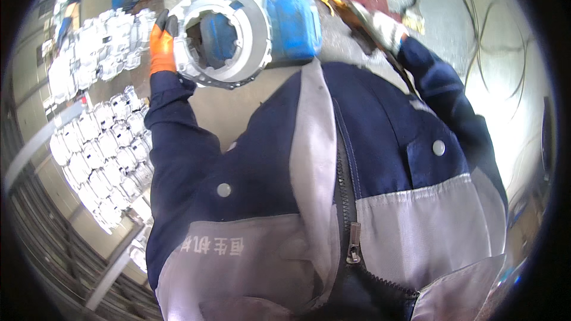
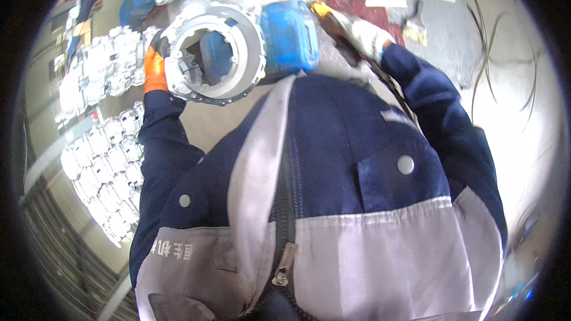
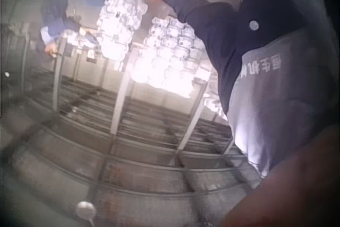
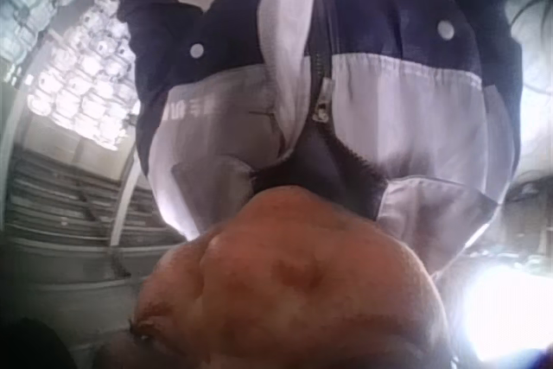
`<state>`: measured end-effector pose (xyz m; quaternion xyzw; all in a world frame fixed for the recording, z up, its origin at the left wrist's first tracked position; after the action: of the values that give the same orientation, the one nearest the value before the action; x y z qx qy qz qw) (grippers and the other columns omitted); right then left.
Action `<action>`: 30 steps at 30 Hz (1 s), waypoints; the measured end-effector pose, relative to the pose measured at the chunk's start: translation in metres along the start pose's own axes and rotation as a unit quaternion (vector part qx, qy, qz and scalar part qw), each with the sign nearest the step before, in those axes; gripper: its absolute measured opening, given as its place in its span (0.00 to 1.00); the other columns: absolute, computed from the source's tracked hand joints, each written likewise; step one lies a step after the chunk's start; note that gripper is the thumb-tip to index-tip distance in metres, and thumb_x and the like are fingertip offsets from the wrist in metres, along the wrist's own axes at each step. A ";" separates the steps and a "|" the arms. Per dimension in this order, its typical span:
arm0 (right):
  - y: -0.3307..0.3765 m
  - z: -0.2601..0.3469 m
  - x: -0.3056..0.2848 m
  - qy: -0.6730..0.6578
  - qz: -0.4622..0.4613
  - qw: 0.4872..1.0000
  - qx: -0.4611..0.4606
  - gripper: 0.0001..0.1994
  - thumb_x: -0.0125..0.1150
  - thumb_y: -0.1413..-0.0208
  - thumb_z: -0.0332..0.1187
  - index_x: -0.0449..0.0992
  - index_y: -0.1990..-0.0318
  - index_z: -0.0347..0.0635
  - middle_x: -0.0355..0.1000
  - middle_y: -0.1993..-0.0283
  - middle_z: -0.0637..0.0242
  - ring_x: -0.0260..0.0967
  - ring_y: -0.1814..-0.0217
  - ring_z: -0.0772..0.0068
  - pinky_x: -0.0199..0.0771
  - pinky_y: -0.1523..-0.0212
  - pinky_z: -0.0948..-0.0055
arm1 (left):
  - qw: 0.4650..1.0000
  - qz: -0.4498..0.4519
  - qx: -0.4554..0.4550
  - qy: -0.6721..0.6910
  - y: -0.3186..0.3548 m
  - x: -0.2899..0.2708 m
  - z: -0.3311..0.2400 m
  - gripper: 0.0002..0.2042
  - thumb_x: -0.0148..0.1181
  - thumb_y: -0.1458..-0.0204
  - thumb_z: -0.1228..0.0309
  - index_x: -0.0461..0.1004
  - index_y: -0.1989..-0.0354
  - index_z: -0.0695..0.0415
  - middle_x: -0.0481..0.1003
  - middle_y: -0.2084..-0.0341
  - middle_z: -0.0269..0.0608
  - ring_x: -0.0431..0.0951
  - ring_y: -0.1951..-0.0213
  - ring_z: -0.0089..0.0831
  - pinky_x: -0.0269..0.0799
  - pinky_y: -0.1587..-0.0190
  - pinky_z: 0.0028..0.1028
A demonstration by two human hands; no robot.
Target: The person uses a handheld spray tool to clean the interior and exterior surfaces of large silver metal housings. They rotate each part to reach different areas, then place the cleaned part aside and pick up the next one from a nearby stack.
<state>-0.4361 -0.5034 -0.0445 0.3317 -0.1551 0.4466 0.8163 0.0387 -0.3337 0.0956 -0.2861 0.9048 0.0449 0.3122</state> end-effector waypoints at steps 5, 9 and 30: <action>0.046 0.046 0.027 -0.022 0.070 0.997 0.021 0.24 0.43 0.38 0.50 0.66 0.45 0.40 0.73 0.62 0.60 0.73 0.68 0.69 0.77 0.72 0.71 | 0.855 0.039 -0.029 -0.517 0.026 -0.019 0.022 0.08 0.51 0.48 0.66 0.73 0.66 0.56 0.75 0.67 0.55 0.74 0.61 0.53 0.69 0.60 0.44; 0.075 0.077 0.051 -0.025 0.160 0.987 0.015 0.25 0.42 0.38 0.51 0.65 0.45 0.39 0.74 0.63 0.59 0.74 0.69 0.68 0.77 0.74 0.70 | 0.883 0.064 -0.064 -0.460 0.031 0.004 0.009 0.08 0.48 0.47 0.66 0.73 0.66 0.55 0.75 0.66 0.54 0.74 0.59 0.53 0.70 0.59 0.44; 0.036 0.040 0.023 -0.117 -0.052 0.990 -0.057 0.29 0.43 0.41 0.57 0.63 0.43 0.44 0.70 0.54 0.63 0.70 0.56 0.64 0.72 0.54 0.63 | 0.901 -0.115 -0.304 -0.285 0.117 -0.022 -0.051 0.33 0.66 0.64 0.56 0.64 0.49 0.61 0.74 0.57 0.54 0.73 0.53 0.49 0.68 0.51 0.35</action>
<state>-0.4517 -0.5021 0.0121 0.3420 -0.2571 0.3522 0.8324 -0.0387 -0.2390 0.1381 -0.4445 0.6799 0.3614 0.4577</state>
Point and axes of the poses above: each hand's wrist, its own y-axis away from the middle knuckle, its own x-axis out of the palm, z = x × y, the point moved 5 cm from there along -y, towards the middle knuckle
